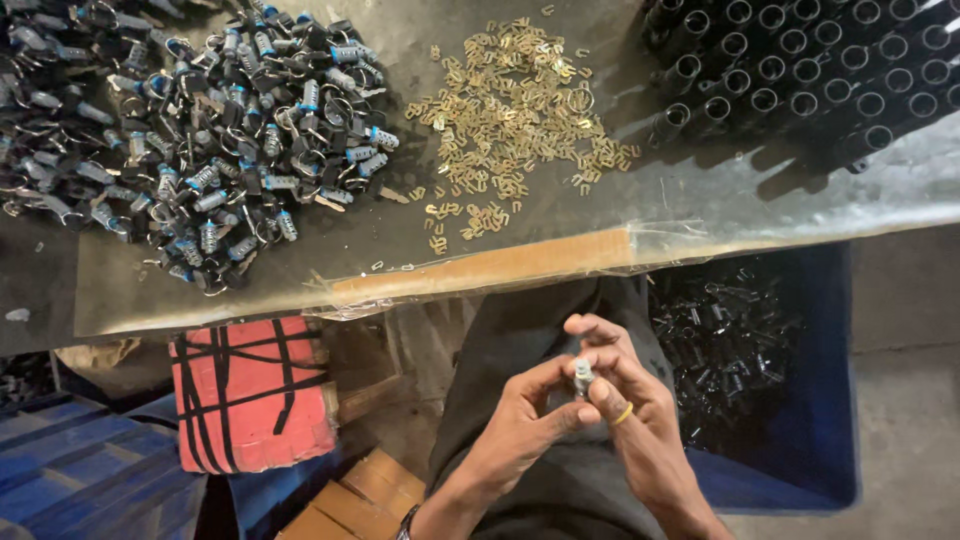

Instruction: The person sits at a factory workbench assembling padlocks. They insert brass pin components into a padlock cylinder body, then use a black cylindrical hand tool to press and secure the parts, placing the finished lock onto a growing pile of completed padlocks on the bench.

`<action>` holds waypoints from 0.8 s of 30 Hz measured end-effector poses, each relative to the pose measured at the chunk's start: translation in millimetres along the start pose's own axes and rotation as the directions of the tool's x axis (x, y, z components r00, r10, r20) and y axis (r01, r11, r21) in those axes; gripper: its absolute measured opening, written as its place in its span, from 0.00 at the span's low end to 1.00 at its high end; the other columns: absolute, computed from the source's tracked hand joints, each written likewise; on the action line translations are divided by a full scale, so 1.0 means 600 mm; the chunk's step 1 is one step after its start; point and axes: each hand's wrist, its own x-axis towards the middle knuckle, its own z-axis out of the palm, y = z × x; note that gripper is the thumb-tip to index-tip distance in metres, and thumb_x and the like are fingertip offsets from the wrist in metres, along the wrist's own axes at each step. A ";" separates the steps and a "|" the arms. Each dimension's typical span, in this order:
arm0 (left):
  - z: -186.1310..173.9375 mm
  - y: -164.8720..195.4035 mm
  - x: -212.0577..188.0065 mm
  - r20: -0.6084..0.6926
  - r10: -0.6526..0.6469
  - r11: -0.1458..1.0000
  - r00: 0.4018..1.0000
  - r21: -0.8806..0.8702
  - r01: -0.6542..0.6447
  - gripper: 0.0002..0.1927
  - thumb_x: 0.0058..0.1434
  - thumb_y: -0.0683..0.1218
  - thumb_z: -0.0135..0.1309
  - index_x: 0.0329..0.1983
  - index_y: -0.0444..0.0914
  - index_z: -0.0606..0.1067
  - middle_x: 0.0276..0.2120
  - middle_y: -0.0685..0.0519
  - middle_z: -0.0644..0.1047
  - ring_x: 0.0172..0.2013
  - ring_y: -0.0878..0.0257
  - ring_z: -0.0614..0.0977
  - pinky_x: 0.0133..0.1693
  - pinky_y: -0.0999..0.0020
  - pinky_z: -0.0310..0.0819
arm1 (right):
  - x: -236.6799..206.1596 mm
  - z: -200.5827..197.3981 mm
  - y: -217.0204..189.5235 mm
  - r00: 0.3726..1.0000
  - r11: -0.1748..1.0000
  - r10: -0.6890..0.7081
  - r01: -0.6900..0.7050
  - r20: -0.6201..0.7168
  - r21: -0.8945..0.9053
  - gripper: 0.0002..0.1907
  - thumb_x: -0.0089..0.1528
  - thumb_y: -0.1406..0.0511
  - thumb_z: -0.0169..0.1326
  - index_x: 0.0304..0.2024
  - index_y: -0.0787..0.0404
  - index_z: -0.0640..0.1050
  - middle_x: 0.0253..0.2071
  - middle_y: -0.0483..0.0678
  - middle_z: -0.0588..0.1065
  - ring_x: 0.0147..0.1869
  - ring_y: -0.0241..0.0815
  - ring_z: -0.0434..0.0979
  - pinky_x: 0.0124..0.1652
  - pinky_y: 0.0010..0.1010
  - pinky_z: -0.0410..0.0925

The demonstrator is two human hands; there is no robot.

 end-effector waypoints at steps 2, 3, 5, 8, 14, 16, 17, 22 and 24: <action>-0.010 -0.002 -0.001 0.041 0.115 0.993 0.993 0.016 -0.115 0.15 0.61 0.45 0.64 0.47 0.35 0.75 0.49 0.61 0.73 0.54 0.72 0.72 0.57 0.74 0.66 | 0.003 0.000 -0.011 0.999 0.999 -0.003 0.004 0.044 -0.041 0.13 0.69 0.60 0.53 0.45 0.65 0.79 0.65 0.52 0.66 0.72 0.45 0.63 0.65 0.39 0.60; -0.015 -0.001 -0.001 0.064 0.171 0.985 0.983 0.022 -0.173 0.14 0.60 0.45 0.64 0.45 0.36 0.74 0.50 0.62 0.72 0.55 0.72 0.72 0.57 0.74 0.65 | 0.004 0.000 -0.017 0.998 0.997 -0.012 0.017 0.061 -0.069 0.13 0.69 0.61 0.53 0.45 0.65 0.79 0.64 0.52 0.66 0.73 0.45 0.64 0.66 0.40 0.60; -0.023 0.000 -0.002 0.091 0.019 0.992 0.996 -0.122 -0.008 0.13 0.62 0.47 0.64 0.44 0.36 0.75 0.43 0.59 0.74 0.47 0.71 0.74 0.51 0.71 0.68 | 0.009 0.000 -0.032 0.997 0.995 0.010 -0.003 0.071 -0.103 0.12 0.68 0.62 0.54 0.45 0.65 0.80 0.65 0.52 0.66 0.70 0.46 0.66 0.57 0.41 0.64; -0.028 0.002 -0.007 0.225 -0.014 0.918 0.974 -0.382 0.102 0.15 0.65 0.51 0.64 0.42 0.36 0.75 0.31 0.58 0.73 0.36 0.67 0.77 0.42 0.68 0.69 | 0.026 -0.007 -0.064 0.999 0.932 -0.052 0.043 -0.016 -0.359 0.10 0.67 0.63 0.54 0.44 0.62 0.82 0.61 0.48 0.69 0.60 0.44 0.72 0.43 0.41 0.72; -0.039 0.012 -0.013 0.303 0.106 0.892 0.947 -0.450 0.044 0.21 0.71 0.58 0.59 0.40 0.35 0.73 0.22 0.60 0.68 0.25 0.67 0.76 0.44 0.69 0.69 | 0.188 -0.072 -0.120 0.718 0.145 -0.696 0.171 0.023 -0.975 0.15 0.70 0.58 0.64 0.50 0.62 0.80 0.51 0.48 0.64 0.59 0.48 0.65 0.56 0.41 0.62; -0.045 0.018 -0.016 0.332 0.119 0.894 0.936 -0.446 0.044 0.21 0.74 0.58 0.57 0.39 0.36 0.70 0.20 0.61 0.67 0.23 0.65 0.75 0.41 0.69 0.68 | 0.237 -0.080 -0.125 0.679 0.005 -0.733 0.078 0.049 -0.997 0.21 0.65 0.53 0.68 0.48 0.62 0.80 0.49 0.49 0.62 0.60 0.49 0.63 0.56 0.44 0.60; -0.047 0.020 -0.019 0.338 0.126 0.895 0.933 -0.444 0.040 0.21 0.74 0.58 0.55 0.37 0.37 0.69 0.20 0.61 0.67 0.22 0.64 0.75 0.39 0.69 0.68 | 0.252 -0.081 -0.125 0.681 -0.057 -0.730 0.023 0.057 -0.998 0.25 0.63 0.50 0.68 0.47 0.62 0.80 0.48 0.49 0.61 0.60 0.50 0.62 0.55 0.46 0.59; -0.054 0.028 -0.024 0.347 0.070 0.847 0.935 -0.516 0.128 0.22 0.75 0.59 0.50 0.34 0.38 0.66 0.25 0.59 0.67 0.24 0.65 0.75 0.29 0.71 0.69 | 0.277 -0.066 -0.127 0.689 -0.048 -0.724 0.004 0.038 -0.999 0.19 0.62 0.53 0.72 0.42 0.58 0.80 0.51 0.49 0.62 0.59 0.50 0.61 0.58 0.45 0.57; -0.056 0.031 -0.022 0.322 0.043 0.865 0.946 -0.486 0.126 0.24 0.75 0.59 0.49 0.35 0.35 0.67 0.25 0.57 0.66 0.26 0.67 0.73 0.29 0.69 0.70 | 0.272 -0.059 -0.135 0.672 -0.040 -0.736 0.072 0.079 -0.997 0.16 0.63 0.58 0.72 0.43 0.59 0.80 0.52 0.49 0.64 0.60 0.50 0.61 0.60 0.45 0.58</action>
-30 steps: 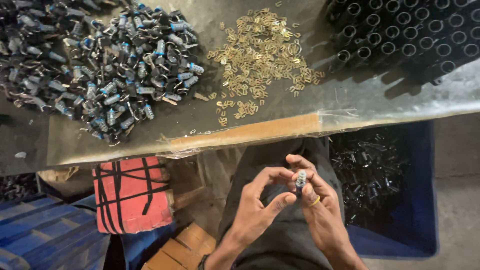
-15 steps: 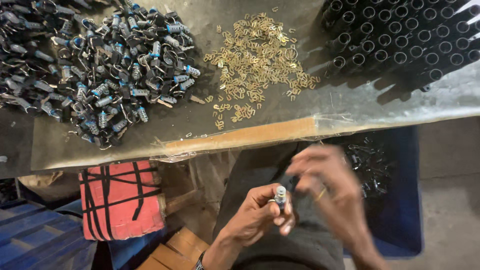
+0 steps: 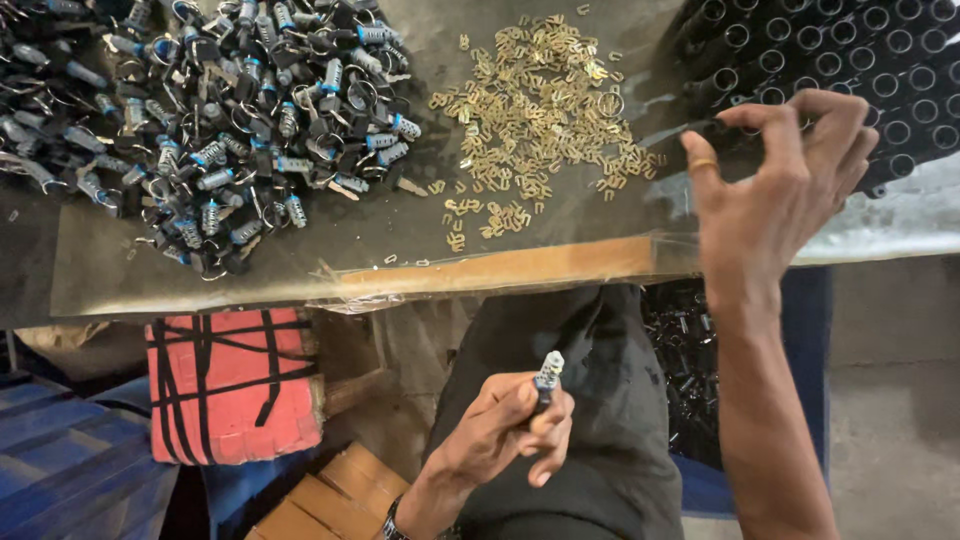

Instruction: The person sits at a factory workbench assembling padlocks. They insert brass pin components into a padlock cylinder body, then use a black cylindrical hand tool to press and secure the parts, placing the finished lock onto a growing pile of completed padlocks on the bench.

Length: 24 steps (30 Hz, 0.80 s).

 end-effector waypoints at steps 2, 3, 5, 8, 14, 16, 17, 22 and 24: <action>0.001 0.003 0.001 -0.039 -0.012 0.992 0.999 0.129 0.017 0.24 0.74 0.60 0.47 0.37 0.32 0.69 0.24 0.56 0.66 0.25 0.66 0.73 0.29 0.71 0.69 | -0.001 -0.024 -0.001 0.994 0.993 -0.102 0.104 -0.040 0.057 0.15 0.63 0.64 0.73 0.46 0.62 0.79 0.52 0.51 0.67 0.60 0.51 0.64 0.59 0.46 0.59; 0.001 0.004 0.001 -0.060 -0.015 0.981 0.998 0.191 0.026 0.25 0.73 0.60 0.46 0.39 0.31 0.70 0.23 0.55 0.66 0.25 0.66 0.73 0.30 0.72 0.69 | -0.009 -0.040 -0.004 1.000 0.961 0.023 -0.025 0.011 0.274 0.13 0.64 0.66 0.66 0.48 0.62 0.77 0.52 0.49 0.68 0.59 0.48 0.67 0.58 0.43 0.63; 0.002 0.004 0.003 -0.092 -0.005 0.983 0.996 0.181 0.021 0.24 0.74 0.59 0.46 0.39 0.32 0.71 0.23 0.56 0.65 0.25 0.67 0.70 0.29 0.73 0.67 | -0.046 -0.078 -0.017 0.955 0.718 0.218 -0.295 0.199 0.631 0.12 0.66 0.70 0.52 0.52 0.62 0.72 0.52 0.46 0.70 0.58 0.42 0.72 0.56 0.36 0.70; 0.003 -0.001 0.008 -0.140 -0.009 0.984 0.990 0.173 0.034 0.23 0.76 0.58 0.46 0.38 0.33 0.70 0.23 0.58 0.63 0.23 0.70 0.66 0.27 0.75 0.64 | -0.132 -0.111 -0.050 0.923 0.286 0.093 -0.383 0.373 0.878 0.10 0.69 0.72 0.46 0.52 0.65 0.72 0.44 0.50 0.73 0.45 0.44 0.82 0.46 0.40 0.78; 0.012 -0.014 0.010 -0.168 -0.041 0.929 0.985 0.356 0.099 0.23 0.76 0.58 0.45 0.36 0.35 0.70 0.22 0.61 0.61 0.22 0.72 0.63 0.26 0.75 0.62 | -0.260 -0.102 -0.074 0.759 -0.053 0.235 -0.614 0.607 0.788 0.19 0.69 0.58 0.53 0.54 0.60 0.63 0.41 0.52 0.69 0.34 0.38 0.70 0.29 0.26 0.67; 0.022 -0.017 0.008 -0.172 -0.023 0.884 0.985 0.458 0.100 0.22 0.76 0.57 0.44 0.35 0.35 0.70 0.21 0.61 0.62 0.21 0.72 0.64 0.25 0.74 0.62 | -0.284 -0.098 -0.078 0.746 -0.146 0.265 -0.595 0.611 0.790 0.20 0.68 0.56 0.54 0.50 0.59 0.62 0.37 0.54 0.69 0.33 0.35 0.65 0.28 0.26 0.63; 0.027 -0.018 0.009 -0.169 -0.001 0.848 0.986 0.522 0.090 0.22 0.77 0.56 0.44 0.33 0.35 0.70 0.20 0.60 0.63 0.20 0.72 0.65 0.25 0.74 0.62 | -0.292 -0.095 -0.078 0.739 -0.192 0.277 -0.584 0.614 0.789 0.20 0.68 0.54 0.54 0.48 0.58 0.61 0.35 0.54 0.69 0.32 0.34 0.63 0.27 0.25 0.61; 0.049 -0.016 0.013 -0.239 0.108 0.627 0.965 0.770 0.121 0.21 0.75 0.52 0.44 0.28 0.35 0.70 0.18 0.57 0.68 0.19 0.70 0.70 0.23 0.72 0.64 | -0.318 -0.092 -0.085 0.726 -0.199 0.323 -0.574 0.607 0.794 0.18 0.68 0.55 0.52 0.44 0.59 0.62 0.28 0.53 0.67 0.26 0.33 0.59 0.25 0.24 0.57; 0.056 -0.013 0.013 -0.274 0.139 0.539 0.952 0.827 0.159 0.19 0.74 0.50 0.46 0.27 0.35 0.70 0.17 0.54 0.68 0.17 0.66 0.71 0.22 0.70 0.65 | -0.319 -0.094 -0.088 0.716 -0.149 0.352 -0.593 0.603 0.791 0.17 0.67 0.56 0.51 0.43 0.59 0.62 0.27 0.53 0.67 0.25 0.31 0.57 0.24 0.23 0.54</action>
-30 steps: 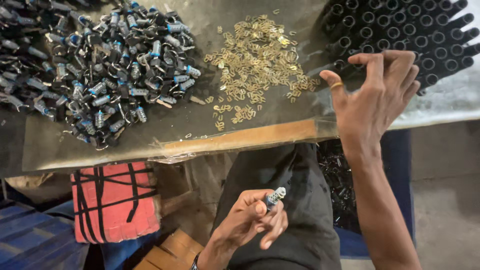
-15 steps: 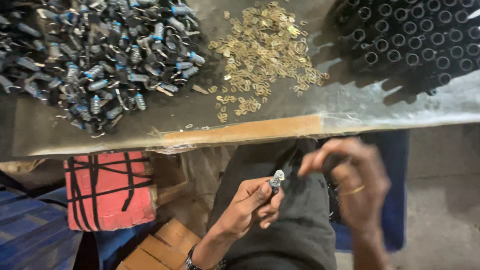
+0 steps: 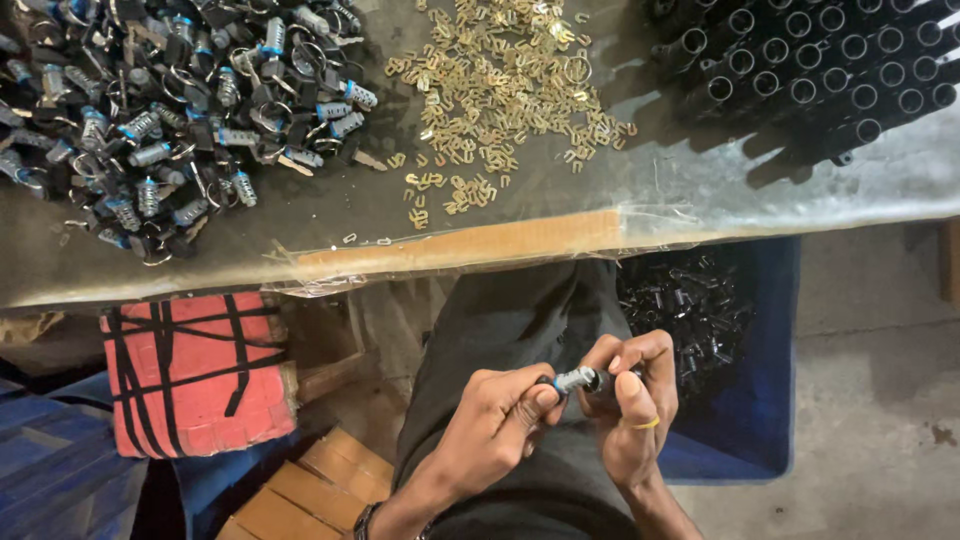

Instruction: The person sits at a factory workbench assembling padlocks. They insert brass pin components into a padlock cylinder body, then use a black cylindrical hand tool to press and secure the parts, placing the finished lock onto a growing pile of completed padlocks on the bench.

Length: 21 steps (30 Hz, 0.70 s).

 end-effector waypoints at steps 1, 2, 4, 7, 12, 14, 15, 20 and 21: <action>0.001 0.004 0.000 -0.032 0.075 0.993 0.997 0.093 -0.072 0.17 0.73 0.48 0.48 0.29 0.35 0.70 0.18 0.52 0.69 0.19 0.62 0.72 0.23 0.68 0.65 | 0.001 0.000 -0.003 1.000 0.999 -0.004 0.003 -0.017 -0.053 0.16 0.67 0.56 0.50 0.42 0.59 0.62 0.27 0.52 0.67 0.24 0.30 0.55 0.23 0.22 0.53; 0.002 0.007 -0.002 -0.056 0.150 0.973 0.987 0.188 -0.137 0.15 0.73 0.46 0.49 0.30 0.35 0.70 0.19 0.50 0.70 0.20 0.59 0.74 0.24 0.67 0.66 | 0.001 0.001 -0.006 0.999 0.994 -0.008 0.004 -0.035 -0.106 0.15 0.67 0.57 0.49 0.42 0.59 0.62 0.26 0.52 0.68 0.24 0.29 0.54 0.23 0.21 0.52; 0.004 0.012 -0.006 -0.077 0.256 0.912 0.964 0.350 -0.214 0.11 0.70 0.43 0.53 0.31 0.35 0.70 0.22 0.47 0.72 0.23 0.53 0.76 0.26 0.63 0.67 | 0.003 0.001 -0.014 0.998 0.968 -0.055 0.048 -0.021 -0.246 0.12 0.68 0.59 0.48 0.40 0.60 0.63 0.27 0.51 0.69 0.24 0.29 0.56 0.24 0.22 0.53; 0.000 0.007 -0.010 -0.055 0.318 0.822 0.947 0.514 -0.246 0.08 0.64 0.40 0.57 0.32 0.35 0.70 0.25 0.44 0.75 0.28 0.46 0.79 0.26 0.58 0.69 | 0.010 -0.010 -0.029 0.983 0.853 -0.141 0.180 0.116 -0.490 0.10 0.70 0.61 0.46 0.39 0.60 0.64 0.26 0.48 0.71 0.26 0.29 0.61 0.27 0.23 0.58; 0.008 -0.025 -0.003 0.106 0.357 0.683 0.928 0.648 -0.337 0.08 0.59 0.42 0.58 0.31 0.37 0.69 0.28 0.48 0.76 0.31 0.49 0.81 0.28 0.56 0.71 | 0.010 -0.047 -0.021 0.960 0.575 -0.116 0.274 0.254 -0.771 0.09 0.68 0.62 0.49 0.35 0.60 0.70 0.27 0.45 0.73 0.26 0.28 0.69 0.27 0.23 0.65; 0.023 -0.027 0.006 0.179 0.413 0.540 0.893 0.741 -0.399 0.07 0.59 0.43 0.58 0.34 0.39 0.70 0.30 0.50 0.74 0.33 0.52 0.80 0.34 0.58 0.72 | 0.003 -0.072 -0.009 0.982 0.593 -0.045 0.176 0.186 -0.786 0.10 0.68 0.63 0.50 0.34 0.60 0.69 0.27 0.43 0.72 0.29 0.30 0.67 0.29 0.24 0.65; 0.029 -0.022 0.009 0.218 0.432 0.462 0.875 0.779 -0.423 0.07 0.58 0.44 0.58 0.35 0.39 0.71 0.31 0.51 0.74 0.34 0.54 0.79 0.36 0.60 0.72 | 0.006 -0.091 -0.003 0.971 0.751 0.229 -0.130 0.071 -0.647 0.11 0.68 0.61 0.51 0.33 0.60 0.70 0.24 0.41 0.69 0.24 0.28 0.64 0.24 0.22 0.61; -0.007 0.054 0.036 0.363 0.402 0.225 0.841 0.851 -0.475 0.21 0.52 0.62 0.59 0.36 0.41 0.75 0.29 0.52 0.74 0.33 0.55 0.77 0.38 0.57 0.68 | 0.010 -0.221 -0.007 0.970 0.569 0.206 -0.011 0.129 -0.823 0.11 0.67 0.60 0.48 0.38 0.60 0.77 0.40 0.46 0.75 0.26 0.35 0.73 0.20 0.27 0.64; -0.045 0.072 0.038 0.294 0.546 0.262 0.784 0.830 -0.493 0.11 0.53 0.54 0.57 0.36 0.45 0.76 0.34 0.54 0.76 0.36 0.56 0.78 0.40 0.58 0.68 | 0.017 -0.246 -0.011 0.976 0.547 0.201 -0.188 -0.090 -0.816 0.14 0.70 0.59 0.47 0.40 0.62 0.76 0.36 0.51 0.75 0.28 0.39 0.74 0.25 0.31 0.67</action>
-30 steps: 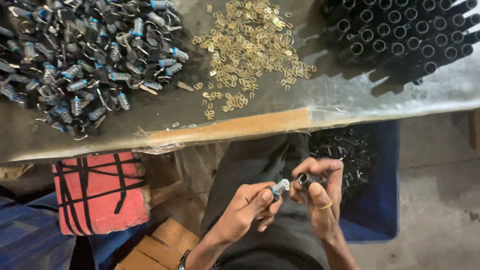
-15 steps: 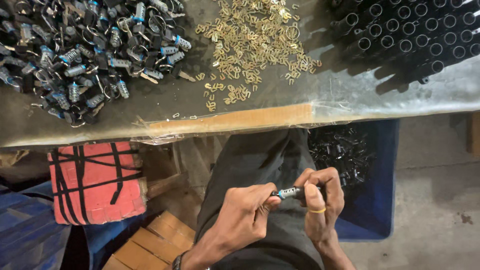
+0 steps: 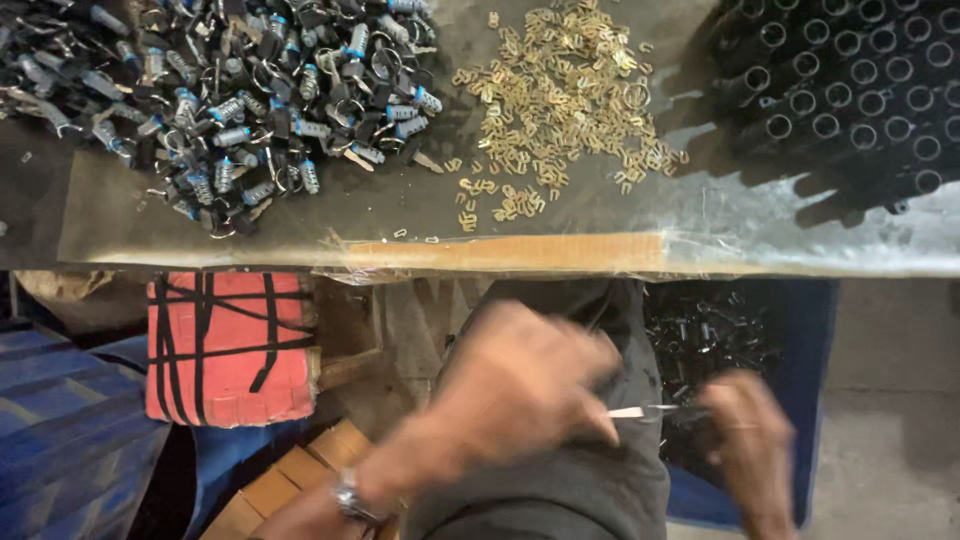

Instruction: The person sits at a factory workbench assembling padlocks. They insert brass pin components into a padlock cylinder body, then use a black cylindrical hand tool to press and secure the parts, placing the finished lock onto a growing pile of completed padlocks on the bench.

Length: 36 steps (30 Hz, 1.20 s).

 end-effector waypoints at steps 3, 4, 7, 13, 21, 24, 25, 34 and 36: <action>-0.089 -0.095 -0.009 -0.384 -0.164 0.960 0.909 0.149 0.236 0.10 0.56 0.36 0.53 0.41 0.40 0.75 0.45 0.54 0.78 0.47 0.55 0.79 0.52 0.56 0.66 | 0.012 -0.041 0.027 0.976 0.888 -0.122 0.027 -0.179 -0.459 0.16 0.78 0.60 0.48 0.55 0.66 0.78 0.49 0.59 0.75 0.52 0.49 0.74 0.49 0.40 0.67; -0.110 -0.127 -0.008 -0.361 -0.195 0.884 0.912 0.338 0.323 0.14 0.59 0.36 0.55 0.47 0.41 0.79 0.44 0.55 0.76 0.46 0.57 0.77 0.51 0.57 0.64 | 0.011 -0.042 0.027 0.947 0.855 -0.215 0.064 -0.239 -0.515 0.16 0.75 0.61 0.49 0.55 0.68 0.77 0.50 0.61 0.75 0.54 0.52 0.73 0.51 0.41 0.67; -0.133 -0.199 0.015 -0.274 -0.139 0.756 0.952 0.591 0.281 0.17 0.57 0.37 0.58 0.49 0.43 0.82 0.43 0.55 0.74 0.45 0.57 0.74 0.50 0.58 0.61 | 0.012 -0.021 -0.006 0.874 0.886 -0.321 0.142 -0.365 -0.441 0.17 0.70 0.63 0.51 0.55 0.70 0.74 0.53 0.61 0.75 0.57 0.53 0.73 0.56 0.39 0.67; -0.140 -0.219 0.029 -0.210 -0.133 0.775 0.969 0.587 0.233 0.06 0.60 0.43 0.64 0.39 0.43 0.79 0.42 0.57 0.72 0.47 0.59 0.72 0.53 0.57 0.58 | -0.011 0.080 -0.159 0.952 0.953 -0.243 0.270 -0.184 0.140 0.11 0.69 0.69 0.47 0.49 0.63 0.78 0.49 0.51 0.78 0.51 0.41 0.78 0.53 0.30 0.71; -0.121 -0.214 0.001 -0.177 -0.219 0.742 0.959 0.608 0.282 0.15 0.58 0.40 0.62 0.48 0.45 0.81 0.43 0.58 0.74 0.46 0.60 0.74 0.52 0.60 0.58 | 0.015 0.156 -0.294 0.860 0.889 -0.413 0.308 0.301 0.340 0.11 0.65 0.63 0.56 0.46 0.63 0.79 0.45 0.47 0.78 0.46 0.37 0.81 0.48 0.27 0.73; -0.119 -0.188 -0.009 -0.152 -0.236 0.845 0.960 0.455 0.280 0.09 0.61 0.42 0.63 0.45 0.44 0.80 0.42 0.58 0.75 0.46 0.63 0.76 0.52 0.60 0.59 | 0.023 0.157 -0.300 0.818 0.879 -0.454 0.343 0.355 0.332 0.11 0.65 0.63 0.56 0.46 0.63 0.79 0.44 0.46 0.78 0.46 0.37 0.80 0.48 0.28 0.72; -0.123 -0.177 -0.017 -0.172 -0.225 0.866 0.959 0.416 0.277 0.10 0.60 0.43 0.63 0.45 0.44 0.80 0.43 0.59 0.76 0.46 0.63 0.77 0.52 0.60 0.59 | 0.024 0.157 -0.297 0.814 0.870 -0.469 0.361 0.343 0.334 0.11 0.66 0.63 0.56 0.46 0.63 0.79 0.45 0.46 0.78 0.48 0.37 0.80 0.49 0.28 0.72; -0.097 -0.202 -0.014 -0.430 -0.351 0.752 0.832 0.399 0.524 0.12 0.60 0.46 0.66 0.45 0.42 0.77 0.41 0.55 0.76 0.44 0.58 0.76 0.48 0.59 0.62 | 0.016 0.175 -0.243 0.895 0.912 -0.249 0.089 0.369 0.400 0.12 0.65 0.61 0.54 0.45 0.63 0.79 0.39 0.44 0.80 0.41 0.33 0.79 0.44 0.27 0.72; -0.088 -0.190 -0.026 -0.411 -0.364 0.781 0.836 0.355 0.514 0.09 0.61 0.46 0.65 0.41 0.43 0.76 0.40 0.57 0.76 0.44 0.59 0.77 0.50 0.60 0.62 | 0.010 0.173 -0.235 0.909 0.927 -0.210 0.067 0.360 0.370 0.12 0.65 0.61 0.54 0.44 0.63 0.80 0.39 0.44 0.81 0.40 0.34 0.79 0.44 0.26 0.72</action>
